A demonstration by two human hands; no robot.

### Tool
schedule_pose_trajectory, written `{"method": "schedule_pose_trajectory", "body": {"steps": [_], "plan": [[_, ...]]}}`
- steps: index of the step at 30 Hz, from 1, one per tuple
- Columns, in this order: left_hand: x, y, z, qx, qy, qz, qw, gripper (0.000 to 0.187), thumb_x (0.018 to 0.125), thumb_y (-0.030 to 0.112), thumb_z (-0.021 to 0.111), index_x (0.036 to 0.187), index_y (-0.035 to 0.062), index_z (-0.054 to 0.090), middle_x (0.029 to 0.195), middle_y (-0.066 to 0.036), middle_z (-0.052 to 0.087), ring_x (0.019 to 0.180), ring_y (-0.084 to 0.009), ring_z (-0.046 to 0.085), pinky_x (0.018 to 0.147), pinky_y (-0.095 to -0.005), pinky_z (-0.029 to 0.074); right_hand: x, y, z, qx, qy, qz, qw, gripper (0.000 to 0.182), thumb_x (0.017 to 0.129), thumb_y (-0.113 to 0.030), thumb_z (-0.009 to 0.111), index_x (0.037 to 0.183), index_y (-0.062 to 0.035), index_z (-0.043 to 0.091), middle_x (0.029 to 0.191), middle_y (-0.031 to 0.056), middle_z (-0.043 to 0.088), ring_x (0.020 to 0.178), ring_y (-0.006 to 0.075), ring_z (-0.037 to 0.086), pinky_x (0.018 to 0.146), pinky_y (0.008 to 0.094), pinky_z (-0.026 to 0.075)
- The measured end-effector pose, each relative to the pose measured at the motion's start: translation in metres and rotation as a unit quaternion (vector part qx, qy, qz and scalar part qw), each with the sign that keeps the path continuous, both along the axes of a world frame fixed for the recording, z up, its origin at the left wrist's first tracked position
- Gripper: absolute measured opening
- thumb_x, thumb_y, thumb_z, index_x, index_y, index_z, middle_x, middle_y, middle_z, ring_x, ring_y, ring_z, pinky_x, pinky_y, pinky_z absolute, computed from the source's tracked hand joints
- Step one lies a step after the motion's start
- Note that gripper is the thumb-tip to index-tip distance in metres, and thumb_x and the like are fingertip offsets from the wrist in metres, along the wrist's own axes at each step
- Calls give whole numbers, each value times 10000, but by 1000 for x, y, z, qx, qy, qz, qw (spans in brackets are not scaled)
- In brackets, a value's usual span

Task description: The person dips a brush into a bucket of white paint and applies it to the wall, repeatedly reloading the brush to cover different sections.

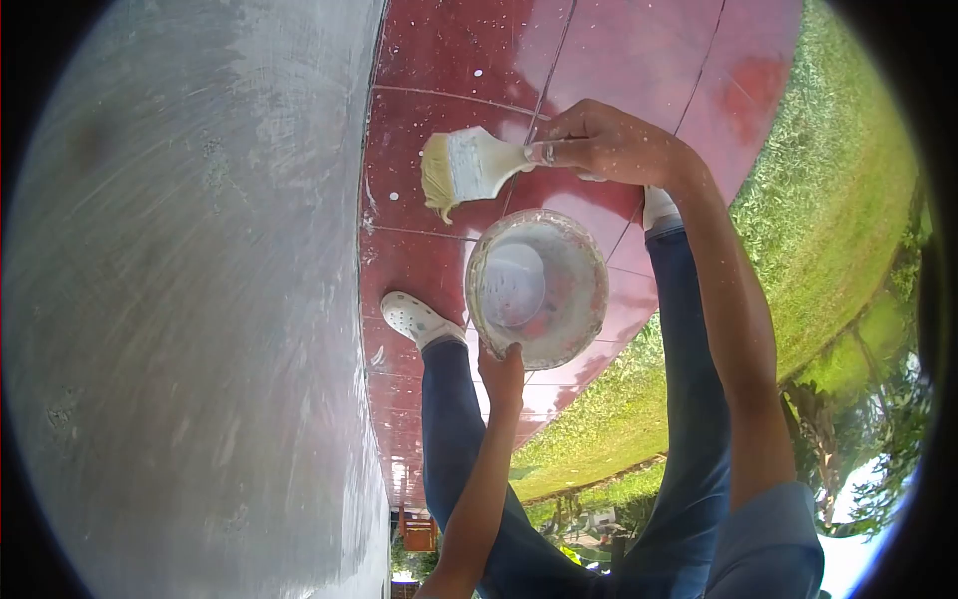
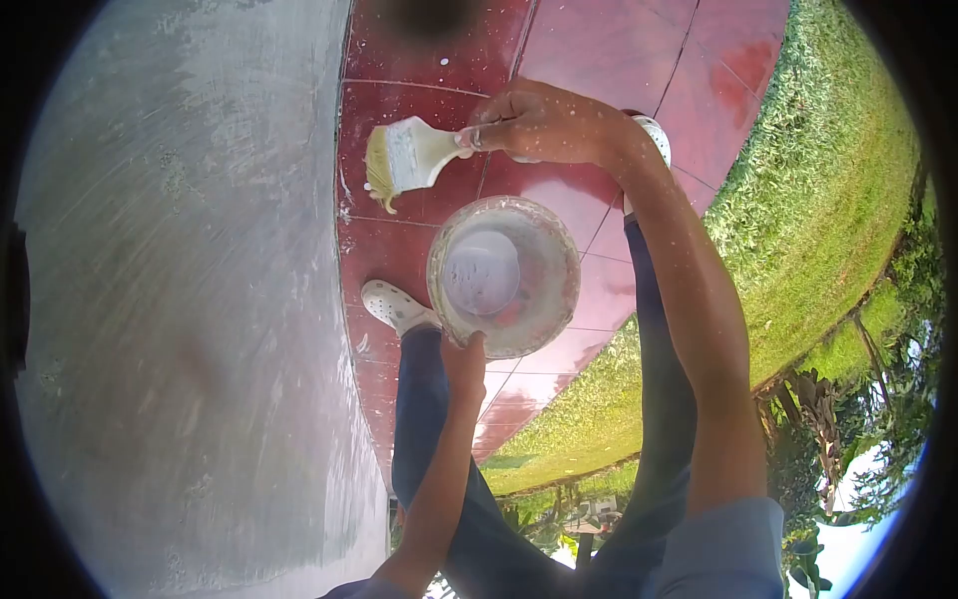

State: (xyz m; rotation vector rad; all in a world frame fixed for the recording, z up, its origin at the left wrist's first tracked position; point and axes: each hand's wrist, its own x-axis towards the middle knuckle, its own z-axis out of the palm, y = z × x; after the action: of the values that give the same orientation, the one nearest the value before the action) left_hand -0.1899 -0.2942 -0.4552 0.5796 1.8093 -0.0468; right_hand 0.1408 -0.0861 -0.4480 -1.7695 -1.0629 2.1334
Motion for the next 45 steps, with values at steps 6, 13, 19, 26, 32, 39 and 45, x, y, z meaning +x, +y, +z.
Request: {"method": "schedule_pose_trajectory", "body": {"steps": [6,13,19,26,32,39,45], "plan": [[18,8,6,3,-21,82,996,544,790,19,647,1308,-29,490,1202,-107,601,1076,-202,567,963,-313,412,-27,-119,-12,31,-95,224,969,309,887,-263,606,1061,-28,705,1057,170,682,1051,302,637,922,426,486],[22,1,7,-12,-46,84,995,561,796,-8,651,1328,-26,474,1208,-114,601,1088,-197,571,965,-306,419,-106,-175,-51,63,-238,245,938,172,799,-195,615,849,-47,689,803,160,700,766,330,705,695,426,560],[24,-6,7,13,-43,36,998,533,808,-14,638,1318,-27,485,1190,-115,610,1080,-197,575,964,-313,422,-130,-176,-57,97,-302,193,929,135,805,-167,628,822,-35,653,689,163,661,679,328,692,634,442,554],[23,-16,3,67,-54,17,996,478,788,-7,639,1254,-47,535,1084,-177,665,1003,-260,641,902,-363,477,-161,-187,-70,161,-344,274,884,111,786,-179,651,827,-80,624,697,123,670,688,244,711,597,368,551],[24,-15,6,58,-41,10,997,493,790,-10,631,1272,-41,527,1121,-178,652,1032,-261,629,916,-366,470,-174,-193,-55,79,-201,254,943,100,777,-161,639,806,-81,693,781,94,700,860,253,708,669,391,538],[25,-2,9,50,-2,56,997,593,786,-23,648,1347,-44,457,1226,-144,588,1116,-225,567,989,-336,413,-89,-174,-51,-138,61,-9,988,213,927,-185,550,1045,-27,630,888,107,680,772,200,674,728,351,527],[23,1,10,77,5,130,989,603,783,-25,654,1348,-43,445,1243,-133,574,1130,-210,545,1002,-322,397,-30,-153,-63,-124,137,71,980,312,995,-157,483,1268,-16,541,885,67,639,786,155,588,773,321,495]]}}
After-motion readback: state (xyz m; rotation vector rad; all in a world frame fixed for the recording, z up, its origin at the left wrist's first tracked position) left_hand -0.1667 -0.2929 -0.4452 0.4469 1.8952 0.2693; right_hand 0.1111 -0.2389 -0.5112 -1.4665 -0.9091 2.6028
